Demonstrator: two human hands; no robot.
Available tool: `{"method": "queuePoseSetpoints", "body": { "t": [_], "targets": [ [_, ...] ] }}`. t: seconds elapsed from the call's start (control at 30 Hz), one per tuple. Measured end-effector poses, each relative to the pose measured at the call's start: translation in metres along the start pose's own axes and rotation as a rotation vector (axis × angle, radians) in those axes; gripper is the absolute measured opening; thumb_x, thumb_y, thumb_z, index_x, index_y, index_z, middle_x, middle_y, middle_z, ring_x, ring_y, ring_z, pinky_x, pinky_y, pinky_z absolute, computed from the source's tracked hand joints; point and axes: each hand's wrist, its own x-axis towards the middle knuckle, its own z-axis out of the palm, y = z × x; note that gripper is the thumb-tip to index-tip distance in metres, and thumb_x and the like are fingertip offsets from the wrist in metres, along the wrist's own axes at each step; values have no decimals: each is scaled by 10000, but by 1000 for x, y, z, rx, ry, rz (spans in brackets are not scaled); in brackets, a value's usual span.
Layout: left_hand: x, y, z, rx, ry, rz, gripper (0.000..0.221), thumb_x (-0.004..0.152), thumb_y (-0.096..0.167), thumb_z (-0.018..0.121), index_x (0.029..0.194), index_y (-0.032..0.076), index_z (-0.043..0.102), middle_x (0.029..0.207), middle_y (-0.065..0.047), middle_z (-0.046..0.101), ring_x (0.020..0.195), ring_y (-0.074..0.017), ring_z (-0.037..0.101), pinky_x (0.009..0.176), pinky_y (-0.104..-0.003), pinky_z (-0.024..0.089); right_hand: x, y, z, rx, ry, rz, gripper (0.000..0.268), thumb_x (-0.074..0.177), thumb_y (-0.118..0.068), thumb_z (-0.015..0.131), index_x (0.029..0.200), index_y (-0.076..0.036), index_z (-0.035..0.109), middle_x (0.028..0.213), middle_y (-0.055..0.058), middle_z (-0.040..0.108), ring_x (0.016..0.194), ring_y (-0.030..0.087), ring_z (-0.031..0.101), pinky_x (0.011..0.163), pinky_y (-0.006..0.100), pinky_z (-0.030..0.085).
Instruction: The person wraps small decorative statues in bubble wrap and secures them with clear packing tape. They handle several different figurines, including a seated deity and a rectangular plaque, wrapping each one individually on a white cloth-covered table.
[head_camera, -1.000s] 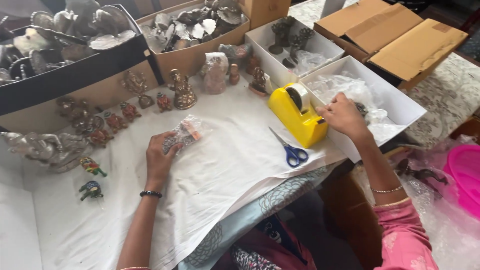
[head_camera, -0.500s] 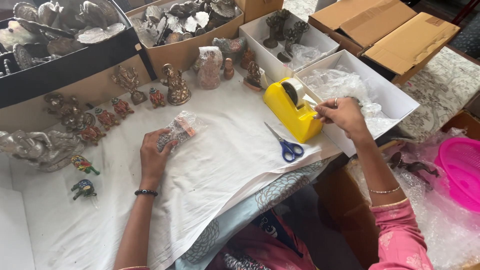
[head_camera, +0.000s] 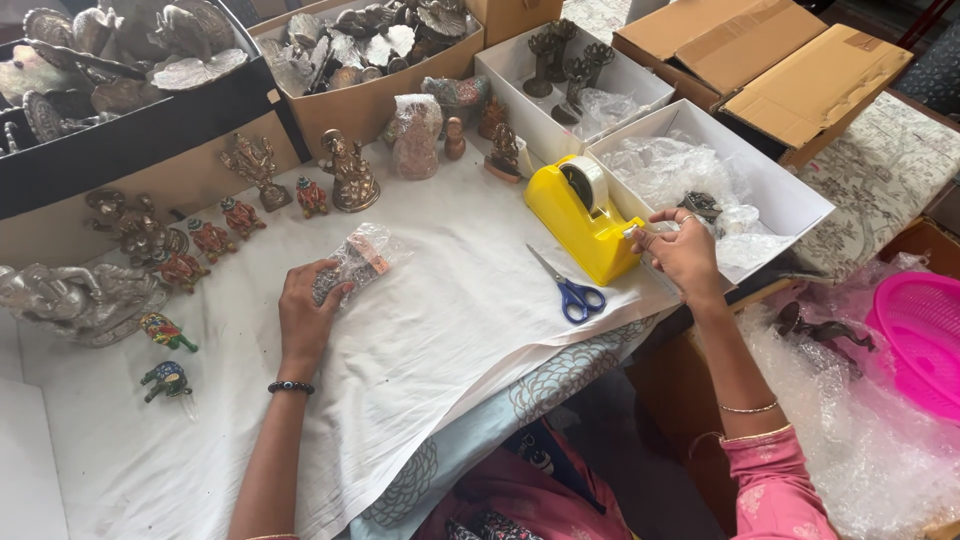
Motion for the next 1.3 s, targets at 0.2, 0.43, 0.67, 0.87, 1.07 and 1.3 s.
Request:
{"method": "queuePoseSetpoints", "body": {
  "t": [0.2, 0.43, 0.67, 0.87, 1.07, 1.3],
  "targets": [
    [-1, 2, -1, -2, -3, 21, 411, 848, 234, 832, 1217, 97, 714, 1204, -126, 666, 1084, -295, 666, 921, -404, 540, -3, 1, 4, -17, 40, 1, 394, 888, -164, 807, 1191, -28, 596, 775, 63, 754, 493, 33, 487, 469, 188, 388],
    [-1, 1, -1, -9, -1, -4, 419, 844, 230, 830, 1224, 104, 708, 1206, -130, 655, 1071, -290, 669, 914, -401, 543, 8, 16, -5, 70, -124, 23, 417, 923, -175, 754, 1288, -73, 580, 826, 45, 754, 536, 29, 507, 533, 170, 451],
    [-1, 1, 0, -8, 2, 13, 405, 853, 220, 827, 1219, 97, 706, 1200, -125, 661, 1081, -289, 665, 910, -399, 543, 2, 3, 6, -60, -53, -14, 515, 847, -83, 802, 1315, -83, 586, 883, 58, 762, 569, 48, 542, 518, 214, 459],
    [-2, 2, -1, 14, 15, 50, 397, 854, 212, 834, 1207, 81, 709, 1194, -132, 665, 1098, -305, 650, 917, -414, 528, -7, -4, 14, -444, 153, -106, 532, 844, -127, 838, 1322, -143, 606, 926, 94, 790, 694, 186, 695, 619, 340, 540],
    [0, -10, 9, 29, 42, 66, 381, 852, 220, 823, 1187, 84, 705, 1193, -133, 663, 1108, -316, 640, 945, -411, 523, -30, 3, 22, -858, 277, -255, 605, 854, -98, 828, 1402, -176, 582, 893, 145, 777, 803, 327, 732, 685, 458, 558],
    [-9, 0, 5, 24, 64, 76, 413, 842, 177, 819, 1215, 82, 671, 1209, -141, 632, 1145, -346, 619, 974, -423, 510, -83, -75, 159, 35, -507, -327, 755, 833, -71, 781, 1514, -88, 454, 842, 84, 799, 557, 82, 646, 516, 225, 507]
  ]
}}
